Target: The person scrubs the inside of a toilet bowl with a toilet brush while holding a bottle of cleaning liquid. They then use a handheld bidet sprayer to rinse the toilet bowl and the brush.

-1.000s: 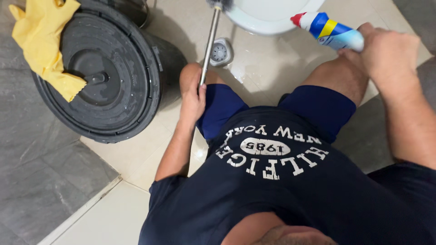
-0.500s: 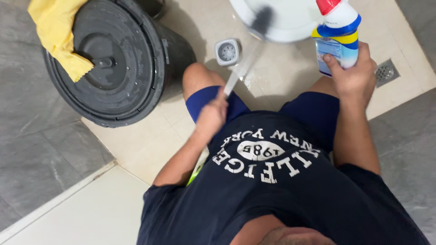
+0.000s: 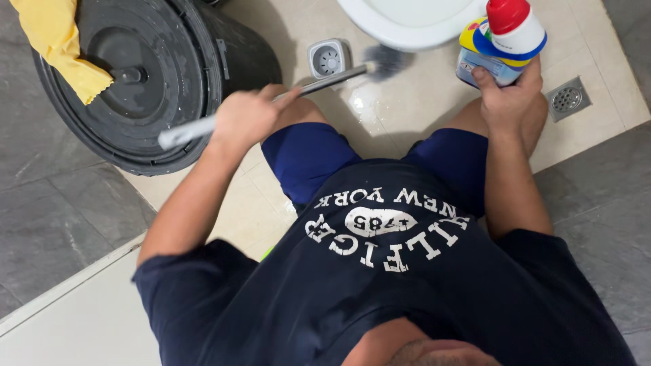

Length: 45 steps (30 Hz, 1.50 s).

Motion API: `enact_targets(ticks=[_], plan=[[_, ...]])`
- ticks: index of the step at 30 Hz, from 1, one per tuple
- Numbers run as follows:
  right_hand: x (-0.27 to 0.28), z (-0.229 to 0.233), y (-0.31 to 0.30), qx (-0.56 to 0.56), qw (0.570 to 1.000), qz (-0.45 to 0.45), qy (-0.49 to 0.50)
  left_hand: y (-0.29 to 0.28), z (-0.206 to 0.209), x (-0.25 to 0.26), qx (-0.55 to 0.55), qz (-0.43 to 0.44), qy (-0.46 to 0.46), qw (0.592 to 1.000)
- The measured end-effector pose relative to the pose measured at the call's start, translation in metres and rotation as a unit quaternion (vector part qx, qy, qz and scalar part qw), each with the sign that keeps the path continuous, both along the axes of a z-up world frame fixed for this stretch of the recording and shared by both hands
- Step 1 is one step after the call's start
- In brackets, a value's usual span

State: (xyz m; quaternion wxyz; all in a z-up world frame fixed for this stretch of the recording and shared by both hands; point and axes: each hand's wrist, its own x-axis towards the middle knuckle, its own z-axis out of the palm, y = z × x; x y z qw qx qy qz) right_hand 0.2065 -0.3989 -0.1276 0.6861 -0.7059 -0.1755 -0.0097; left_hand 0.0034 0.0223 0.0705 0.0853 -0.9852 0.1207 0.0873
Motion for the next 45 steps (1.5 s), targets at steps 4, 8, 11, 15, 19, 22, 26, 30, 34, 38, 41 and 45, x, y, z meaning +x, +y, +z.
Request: enact_targets(ticks=[4,8,11,15,19,22,26,30,34,38,41,45], plan=[[0.003,-0.002,-0.005,0.026,1.0,-0.006,-0.01,-0.055,-0.009,0.072,0.005,-0.08,0.043,0.996],[0.0,0.006,-0.015,0.001,0.998,-0.034,-0.047,-0.05,0.0,0.059,-0.016,-0.031,0.062,0.997],[-0.001,0.014,-0.024,-0.013,0.997,-0.026,-0.065,0.005,0.034,0.016,0.062,0.054,0.143,0.986],[-0.001,0.011,-0.022,-0.01,0.998,-0.03,-0.057,0.038,0.021,-0.001,0.065,0.132,0.1,0.984],[0.0,0.018,-0.002,-0.021,0.998,-0.028,-0.051,-0.005,-0.054,-0.041,-0.119,0.309,0.129,0.935],[-0.009,0.04,-0.003,-0.088,0.996,-0.031,0.002,-0.065,-0.1,-0.092,-0.426,0.342,-0.069,0.835],[-0.001,0.041,0.009,-0.026,1.0,0.013,0.008,-0.113,-0.119,-0.105,-0.679,0.612,0.044,0.403],[0.014,0.035,0.015,-0.029,0.999,0.026,0.003,-0.104,-0.128,-0.05,-0.754,0.518,0.006,0.404],[0.026,0.025,0.026,0.032,0.998,0.046,-0.014,-0.051,-0.158,0.079,-0.768,0.477,-0.119,0.411],[0.029,0.024,0.027,0.024,0.998,0.046,-0.039,-0.073,-0.153,0.071,-0.723,0.507,-0.114,0.455],[0.026,0.025,0.03,0.035,0.998,0.033,-0.03,-0.081,-0.147,0.018,-0.77,0.53,-0.024,0.353],[0.026,0.037,0.043,0.061,0.995,0.052,-0.058,-0.019,-0.168,0.098,-0.794,0.497,-0.089,0.339]])
